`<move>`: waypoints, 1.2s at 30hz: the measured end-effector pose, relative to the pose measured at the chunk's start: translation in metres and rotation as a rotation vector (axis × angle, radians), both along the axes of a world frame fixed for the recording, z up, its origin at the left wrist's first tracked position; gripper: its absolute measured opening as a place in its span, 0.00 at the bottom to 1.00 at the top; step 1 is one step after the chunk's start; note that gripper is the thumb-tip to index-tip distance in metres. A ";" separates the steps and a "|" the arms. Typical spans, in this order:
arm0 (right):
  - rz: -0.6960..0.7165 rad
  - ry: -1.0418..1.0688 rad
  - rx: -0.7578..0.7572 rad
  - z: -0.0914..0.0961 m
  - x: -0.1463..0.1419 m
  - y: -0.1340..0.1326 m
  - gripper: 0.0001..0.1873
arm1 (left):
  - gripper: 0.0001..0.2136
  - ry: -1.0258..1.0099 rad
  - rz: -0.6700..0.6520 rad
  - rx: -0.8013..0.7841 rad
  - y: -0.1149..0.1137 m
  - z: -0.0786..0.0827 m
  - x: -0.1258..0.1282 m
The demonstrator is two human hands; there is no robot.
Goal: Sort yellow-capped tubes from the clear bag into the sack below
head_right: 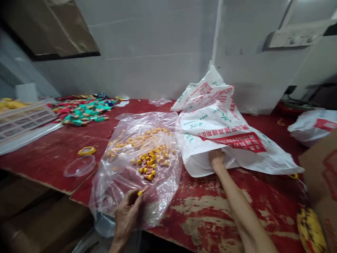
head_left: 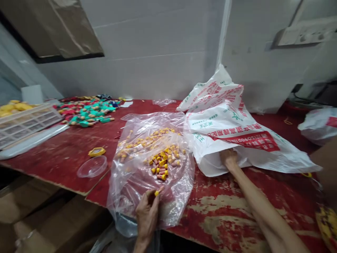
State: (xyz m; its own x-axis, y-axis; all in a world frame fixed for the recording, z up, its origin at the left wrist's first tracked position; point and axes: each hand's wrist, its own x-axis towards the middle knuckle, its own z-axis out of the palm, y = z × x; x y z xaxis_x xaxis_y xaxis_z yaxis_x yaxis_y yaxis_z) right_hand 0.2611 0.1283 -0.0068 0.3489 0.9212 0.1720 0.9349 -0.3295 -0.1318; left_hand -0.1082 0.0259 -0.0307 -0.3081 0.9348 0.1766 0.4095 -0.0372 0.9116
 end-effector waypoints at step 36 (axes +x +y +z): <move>0.433 0.962 0.289 -0.029 -0.132 -0.191 0.14 | 0.13 -0.323 -0.490 -0.155 -0.060 0.016 0.113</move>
State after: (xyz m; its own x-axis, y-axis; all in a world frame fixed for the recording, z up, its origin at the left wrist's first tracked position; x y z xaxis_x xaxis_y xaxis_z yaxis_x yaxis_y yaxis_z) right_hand 0.1291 -0.0630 -0.0357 0.1096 0.9669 0.2305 0.4289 0.1632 -0.8885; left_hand 0.0049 -0.0346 -0.0145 0.1496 0.9887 -0.0036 0.0797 -0.0084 0.9968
